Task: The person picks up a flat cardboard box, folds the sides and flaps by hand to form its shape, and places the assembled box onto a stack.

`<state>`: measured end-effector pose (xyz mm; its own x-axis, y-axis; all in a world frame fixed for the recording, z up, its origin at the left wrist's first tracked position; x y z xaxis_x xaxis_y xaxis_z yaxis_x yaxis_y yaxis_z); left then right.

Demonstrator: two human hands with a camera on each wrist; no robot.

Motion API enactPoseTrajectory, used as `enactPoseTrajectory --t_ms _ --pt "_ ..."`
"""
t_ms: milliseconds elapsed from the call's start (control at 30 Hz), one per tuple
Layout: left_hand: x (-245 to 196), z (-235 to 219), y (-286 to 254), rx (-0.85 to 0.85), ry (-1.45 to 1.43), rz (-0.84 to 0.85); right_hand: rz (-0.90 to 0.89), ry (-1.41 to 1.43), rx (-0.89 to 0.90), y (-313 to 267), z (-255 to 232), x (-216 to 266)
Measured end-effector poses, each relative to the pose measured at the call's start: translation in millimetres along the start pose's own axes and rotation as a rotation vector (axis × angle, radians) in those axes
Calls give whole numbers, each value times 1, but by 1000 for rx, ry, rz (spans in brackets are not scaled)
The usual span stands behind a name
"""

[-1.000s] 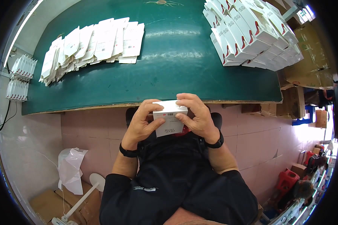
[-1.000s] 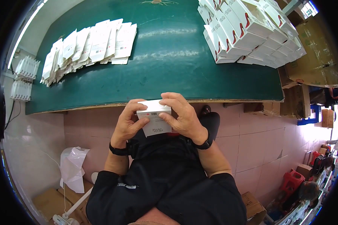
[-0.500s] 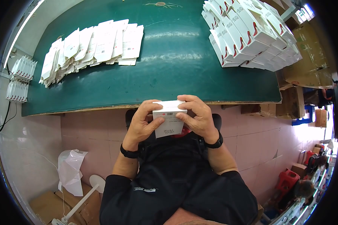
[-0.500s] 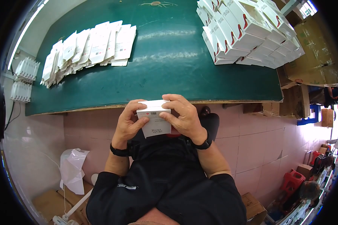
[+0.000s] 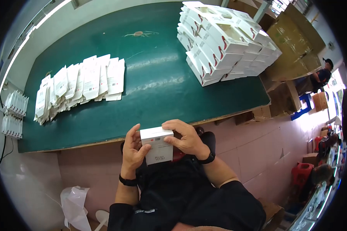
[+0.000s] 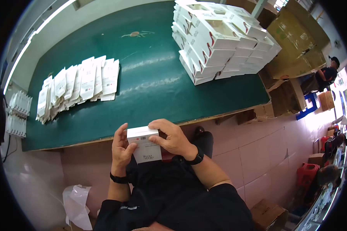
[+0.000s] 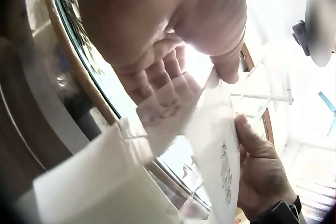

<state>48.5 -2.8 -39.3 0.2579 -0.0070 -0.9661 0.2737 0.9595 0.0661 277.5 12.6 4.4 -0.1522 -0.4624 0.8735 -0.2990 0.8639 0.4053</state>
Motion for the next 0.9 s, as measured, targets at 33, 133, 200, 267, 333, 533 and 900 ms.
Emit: enactPoseTrajectory --t_ms 33,133,200,267,333,533,900 --pt "0 0 0 14 -17 12 7 16 -16 0 -2 1" --pt "0 4 1 80 -5 -18 13 41 -55 -1 -8 1" --pt "-2 6 -2 117 2 -28 102 239 -99 -4 -10 -7" --pt "-2 1 -7 54 142 -69 138 330 -127 -3 -16 -8" --pt "-10 0 -5 28 211 -82 131 218 -41 1 -20 1" --pt "-75 18 -5 -10 689 160 32 -70 118 18 -38 41" --pt "-124 40 0 -47 1180 574 -223 -340 256 33 -45 82"
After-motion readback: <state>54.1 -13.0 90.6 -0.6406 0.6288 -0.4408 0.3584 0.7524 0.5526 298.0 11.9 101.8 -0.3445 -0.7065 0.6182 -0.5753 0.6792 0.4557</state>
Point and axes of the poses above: each hand's wrist, its own y-axis towards the middle knuckle, its own z-axis out of the palm, x = y × z, the point moved 4 cm from there along y, towards the middle knuckle, and after that the axes turned 4 degrees about -z, right-handed, at the moved point
